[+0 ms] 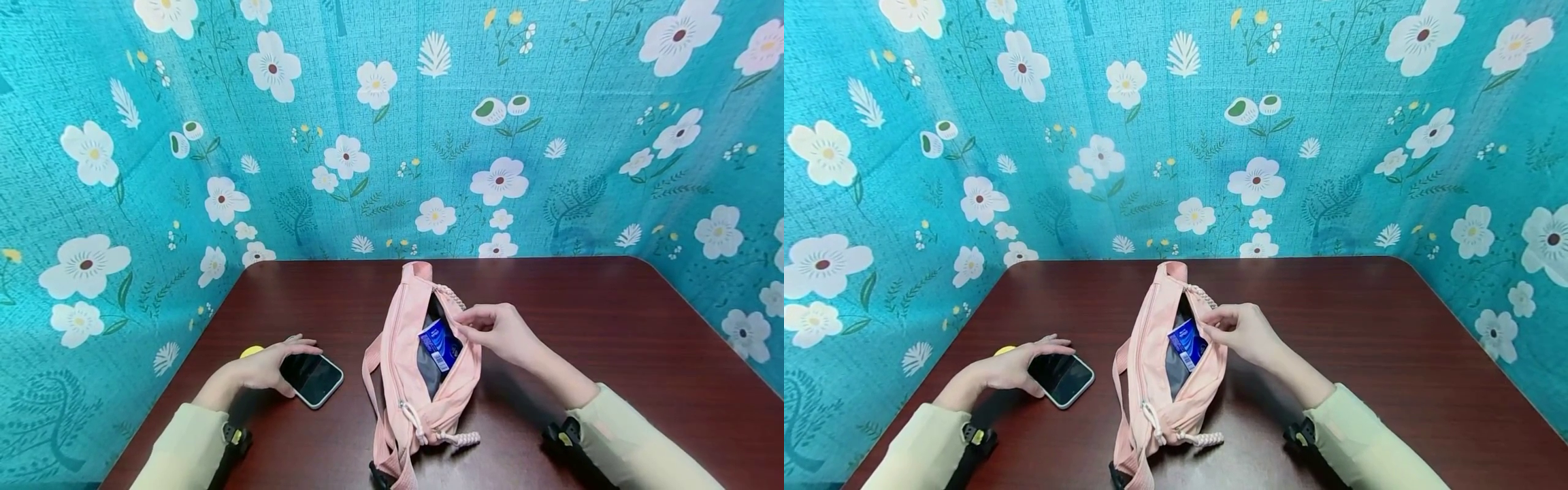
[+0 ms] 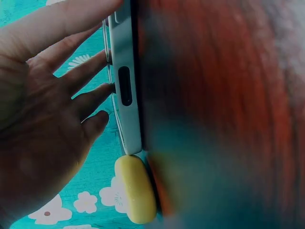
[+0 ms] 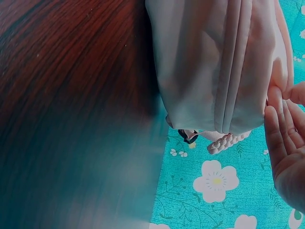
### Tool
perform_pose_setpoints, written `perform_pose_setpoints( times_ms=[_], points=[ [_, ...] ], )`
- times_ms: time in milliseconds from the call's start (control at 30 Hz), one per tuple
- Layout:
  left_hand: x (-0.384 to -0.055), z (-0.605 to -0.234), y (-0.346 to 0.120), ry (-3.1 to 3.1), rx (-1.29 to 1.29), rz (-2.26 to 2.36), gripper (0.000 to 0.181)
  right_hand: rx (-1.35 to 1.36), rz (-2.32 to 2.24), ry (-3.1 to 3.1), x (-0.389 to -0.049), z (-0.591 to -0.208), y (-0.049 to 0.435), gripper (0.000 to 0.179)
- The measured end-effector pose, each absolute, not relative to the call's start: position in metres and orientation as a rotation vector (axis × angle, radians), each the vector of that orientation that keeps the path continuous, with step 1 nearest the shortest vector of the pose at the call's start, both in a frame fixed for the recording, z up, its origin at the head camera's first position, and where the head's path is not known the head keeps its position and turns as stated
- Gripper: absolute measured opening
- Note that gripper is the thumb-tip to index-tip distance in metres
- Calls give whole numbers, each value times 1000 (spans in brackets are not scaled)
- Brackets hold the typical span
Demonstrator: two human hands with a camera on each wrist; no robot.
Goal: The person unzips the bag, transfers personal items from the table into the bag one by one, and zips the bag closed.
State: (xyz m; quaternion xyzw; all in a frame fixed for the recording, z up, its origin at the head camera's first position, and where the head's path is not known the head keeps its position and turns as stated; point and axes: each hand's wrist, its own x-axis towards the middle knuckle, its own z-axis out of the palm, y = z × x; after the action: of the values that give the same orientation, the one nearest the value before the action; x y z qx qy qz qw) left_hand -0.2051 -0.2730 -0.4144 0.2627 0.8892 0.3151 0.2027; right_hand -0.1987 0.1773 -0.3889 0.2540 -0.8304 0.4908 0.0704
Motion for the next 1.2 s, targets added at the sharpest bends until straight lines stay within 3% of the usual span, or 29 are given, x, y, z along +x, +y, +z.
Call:
perform_pose_setpoints(
  times_ms=[1200],
  points=[
    [-222, -424, -240, 2671, 830, 669, 73, 745, 1495, -2512, -197, -389, 176, 18]
  ],
)
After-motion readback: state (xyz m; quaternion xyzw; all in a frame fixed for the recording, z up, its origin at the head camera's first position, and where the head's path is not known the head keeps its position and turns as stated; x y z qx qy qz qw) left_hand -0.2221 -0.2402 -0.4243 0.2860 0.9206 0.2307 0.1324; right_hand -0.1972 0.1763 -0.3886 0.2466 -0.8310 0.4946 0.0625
